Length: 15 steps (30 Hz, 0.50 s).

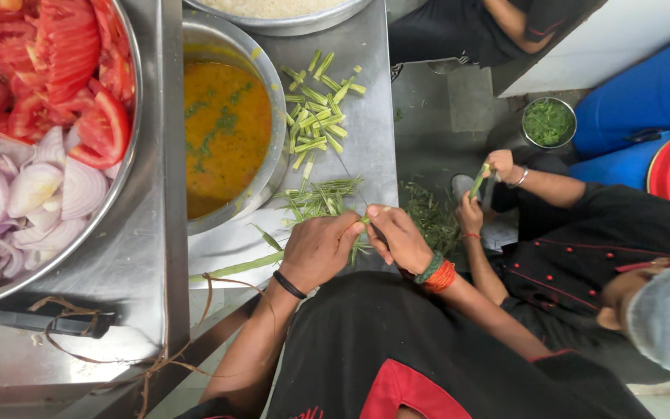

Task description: The person uses a knife to slice long green vegetables into small pieces on a stainless steel countertop. Sliced tomatoes, onions, and a bowl of yellow sauce are visible nearby. Another person works in the background.

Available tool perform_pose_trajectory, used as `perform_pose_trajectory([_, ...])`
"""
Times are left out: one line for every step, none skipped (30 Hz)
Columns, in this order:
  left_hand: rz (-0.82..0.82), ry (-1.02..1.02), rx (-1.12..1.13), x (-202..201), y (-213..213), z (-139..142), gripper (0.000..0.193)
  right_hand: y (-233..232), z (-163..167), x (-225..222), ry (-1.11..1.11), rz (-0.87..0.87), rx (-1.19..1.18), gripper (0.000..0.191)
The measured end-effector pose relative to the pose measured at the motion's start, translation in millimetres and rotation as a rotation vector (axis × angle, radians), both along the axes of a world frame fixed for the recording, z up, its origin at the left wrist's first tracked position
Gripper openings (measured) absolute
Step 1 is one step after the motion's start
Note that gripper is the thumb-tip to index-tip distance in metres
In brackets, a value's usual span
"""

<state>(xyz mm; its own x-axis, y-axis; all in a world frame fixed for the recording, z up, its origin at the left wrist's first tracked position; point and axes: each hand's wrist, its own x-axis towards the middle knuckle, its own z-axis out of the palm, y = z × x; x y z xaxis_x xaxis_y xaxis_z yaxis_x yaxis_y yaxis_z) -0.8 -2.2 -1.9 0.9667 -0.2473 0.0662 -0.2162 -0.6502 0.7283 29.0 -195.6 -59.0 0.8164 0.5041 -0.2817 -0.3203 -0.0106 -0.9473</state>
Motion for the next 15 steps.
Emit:
perform_pose_trajectory([-0.018, 0.028, 0.007, 1, 0, 0, 0.018, -1, 1, 0, -0.023, 0.013, 0.005, 0.047])
perform_pose_trajectory([0.007, 0.022, 0.023, 0, -2, 0, 0.019, -1, 1, 0, -0.066, -0.018, -0.039, 0.045])
perform_pose_trajectory([0.034, 0.014, 0.04, 0, -4, 0, 0.019, 0, 2, 0, -0.112, -0.048, -0.082, 0.043])
perform_pose_trajectory([0.061, 0.005, 0.059, 0, -6, 0, 0.02, 1, 2, 0, -0.159, -0.078, -0.122, 0.042])
perform_pose_trajectory([0.096, -0.094, 0.037, 0, -8, 1, 0.018, 3, 3, 2, -0.136, -0.111, -0.108, 0.04])
perform_pose_trajectory([0.126, -0.194, 0.016, -1, -13, 1, 0.017, 4, 3, 3, -0.112, -0.148, -0.093, 0.037])
perform_pose_trajectory([0.151, -0.296, -0.005, 0, -14, 1, 0.015, 5, 4, 4, -0.09, -0.189, -0.077, 0.034])
perform_pose_trajectory([0.15, -0.258, -0.021, 0, -14, 2, 0.015, 6, 6, 6, -0.245, -0.213, -0.155, 0.032])
perform_pose_trajectory([0.151, -0.218, -0.04, 0, -13, 2, 0.015, 7, 8, 7, -0.398, -0.234, -0.236, 0.031])
perform_pose_trajectory([0.155, -0.176, -0.058, 0, -13, 2, 0.015, 6, 10, 7, -0.55, -0.252, -0.317, 0.031])
perform_pose_trajectory([0.151, -0.076, -0.045, 0, -12, 2, 0.016, 6, 11, 8, -0.598, -0.258, -0.341, 0.033])
perform_pose_trajectory([0.148, 0.025, -0.03, 0, -10, 1, 0.018, 6, 13, 8, -0.644, -0.263, -0.362, 0.035])
perform_pose_trajectory([0.145, 0.127, -0.013, 0, -8, 0, 0.019, 7, 14, 8, -0.691, -0.268, -0.382, 0.038])
perform_pose_trajectory([0.162, 0.105, -0.01, -1, -9, -2, 0.019, 7, 14, 9, -0.72, -0.275, -0.384, 0.036])
perform_pose_trajectory([0.177, 0.085, -0.008, -1, -10, -4, 0.019, 7, 14, 9, -0.749, -0.283, -0.387, 0.033])
